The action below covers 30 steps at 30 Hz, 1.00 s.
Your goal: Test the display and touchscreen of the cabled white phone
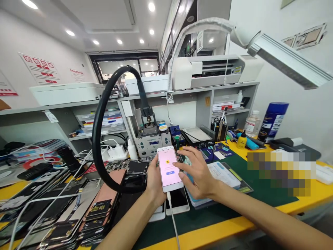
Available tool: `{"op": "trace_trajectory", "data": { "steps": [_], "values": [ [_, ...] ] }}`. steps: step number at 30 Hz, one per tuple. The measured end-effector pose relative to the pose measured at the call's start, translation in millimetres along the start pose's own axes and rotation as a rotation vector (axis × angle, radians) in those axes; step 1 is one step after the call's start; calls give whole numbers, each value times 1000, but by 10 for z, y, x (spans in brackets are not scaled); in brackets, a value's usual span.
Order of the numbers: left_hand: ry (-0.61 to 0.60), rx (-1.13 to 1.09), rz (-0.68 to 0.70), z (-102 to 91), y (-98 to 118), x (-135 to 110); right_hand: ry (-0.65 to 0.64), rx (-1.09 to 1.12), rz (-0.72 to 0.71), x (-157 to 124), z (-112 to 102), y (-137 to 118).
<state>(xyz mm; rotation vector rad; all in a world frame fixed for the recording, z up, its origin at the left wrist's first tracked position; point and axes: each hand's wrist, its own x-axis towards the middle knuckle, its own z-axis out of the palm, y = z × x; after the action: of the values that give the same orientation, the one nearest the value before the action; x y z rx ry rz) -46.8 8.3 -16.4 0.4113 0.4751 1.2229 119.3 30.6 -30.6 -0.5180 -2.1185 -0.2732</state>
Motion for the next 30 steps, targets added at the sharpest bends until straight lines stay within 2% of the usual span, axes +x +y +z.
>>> {"op": "trace_trajectory", "data": {
  "steps": [7,11,19,30],
  "values": [
    [-22,13,-14,40,32,-41,27,-9,-102,0,22,-71],
    [-36,12,-23,36,39,-40,103,-5,-94,-16,14,-70],
    [-97,6,12,27,35,-34,65,-2,-118,-24,44,-88],
    [-45,55,4,62,30,-86,125,-6,-86,-21,-6,-103]
  ]
}}
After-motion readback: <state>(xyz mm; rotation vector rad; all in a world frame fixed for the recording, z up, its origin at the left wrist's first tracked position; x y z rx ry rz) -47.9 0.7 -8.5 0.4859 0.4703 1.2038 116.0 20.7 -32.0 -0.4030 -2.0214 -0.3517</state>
